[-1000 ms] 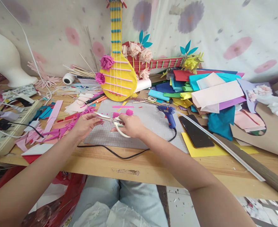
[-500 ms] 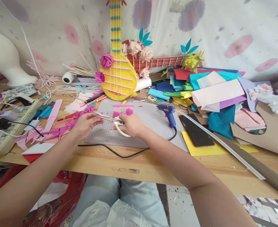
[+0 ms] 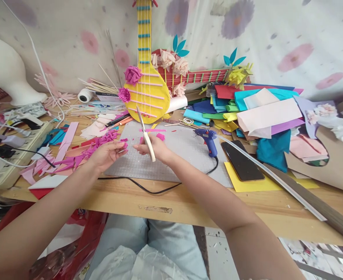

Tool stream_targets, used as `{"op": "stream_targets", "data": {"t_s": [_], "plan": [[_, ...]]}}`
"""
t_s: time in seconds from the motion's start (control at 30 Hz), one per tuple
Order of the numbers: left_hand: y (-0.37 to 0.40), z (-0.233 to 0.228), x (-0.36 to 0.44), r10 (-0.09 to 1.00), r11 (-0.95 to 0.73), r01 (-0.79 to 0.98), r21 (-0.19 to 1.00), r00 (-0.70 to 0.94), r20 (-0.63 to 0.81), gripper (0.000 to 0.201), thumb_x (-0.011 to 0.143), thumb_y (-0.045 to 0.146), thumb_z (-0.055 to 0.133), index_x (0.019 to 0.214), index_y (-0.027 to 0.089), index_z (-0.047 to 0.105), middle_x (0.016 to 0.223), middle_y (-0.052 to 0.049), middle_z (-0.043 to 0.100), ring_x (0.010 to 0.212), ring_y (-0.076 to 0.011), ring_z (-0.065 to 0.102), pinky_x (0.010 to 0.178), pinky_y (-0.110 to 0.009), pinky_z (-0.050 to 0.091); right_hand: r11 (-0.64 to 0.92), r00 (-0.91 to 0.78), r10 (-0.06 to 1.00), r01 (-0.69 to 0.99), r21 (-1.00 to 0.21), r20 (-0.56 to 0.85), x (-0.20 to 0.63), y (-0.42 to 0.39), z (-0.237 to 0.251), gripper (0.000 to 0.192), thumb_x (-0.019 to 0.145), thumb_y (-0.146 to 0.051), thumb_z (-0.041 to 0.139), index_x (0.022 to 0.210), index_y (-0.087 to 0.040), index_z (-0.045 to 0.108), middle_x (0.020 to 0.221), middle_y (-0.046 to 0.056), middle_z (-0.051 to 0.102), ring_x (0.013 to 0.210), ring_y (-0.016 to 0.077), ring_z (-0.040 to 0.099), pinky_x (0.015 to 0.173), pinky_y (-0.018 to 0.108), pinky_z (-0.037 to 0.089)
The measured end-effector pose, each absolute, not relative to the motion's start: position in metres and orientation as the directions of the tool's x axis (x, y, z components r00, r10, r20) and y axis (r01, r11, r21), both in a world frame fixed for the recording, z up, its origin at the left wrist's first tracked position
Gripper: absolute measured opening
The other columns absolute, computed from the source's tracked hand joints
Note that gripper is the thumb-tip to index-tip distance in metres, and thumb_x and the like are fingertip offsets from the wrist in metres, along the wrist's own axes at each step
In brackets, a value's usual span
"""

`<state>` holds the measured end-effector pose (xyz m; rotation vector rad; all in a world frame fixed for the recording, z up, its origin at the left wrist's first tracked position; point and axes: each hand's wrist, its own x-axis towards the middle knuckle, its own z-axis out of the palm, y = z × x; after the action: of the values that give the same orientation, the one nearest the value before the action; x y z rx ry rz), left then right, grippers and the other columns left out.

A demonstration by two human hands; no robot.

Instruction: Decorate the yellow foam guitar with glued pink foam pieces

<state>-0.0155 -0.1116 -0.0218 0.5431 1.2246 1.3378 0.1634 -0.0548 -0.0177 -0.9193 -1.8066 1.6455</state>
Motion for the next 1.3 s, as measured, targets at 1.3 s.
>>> {"op": "stream_targets", "data": {"t_s": [1.3], "plan": [[-0.117,-0.008,-0.022,0.948,0.158,-0.166,0.973,-0.250,-0.197,0.028,0.062,0.021,0.071,0.088,0.015,0.063,0.083,-0.004,0.065,0.074,-0.0136,0.062,0.064,-0.027,0.053,-0.533,-0.726,0.656,-0.251,-0.808,-0.208,0.148,-0.052,-0.037,0.032,0.056,-0.018,0.078,0.072,-0.016,0.050,0.058,-0.003,0.060,0.055,0.0091,0.057,0.057,0.022,0.047]]}}
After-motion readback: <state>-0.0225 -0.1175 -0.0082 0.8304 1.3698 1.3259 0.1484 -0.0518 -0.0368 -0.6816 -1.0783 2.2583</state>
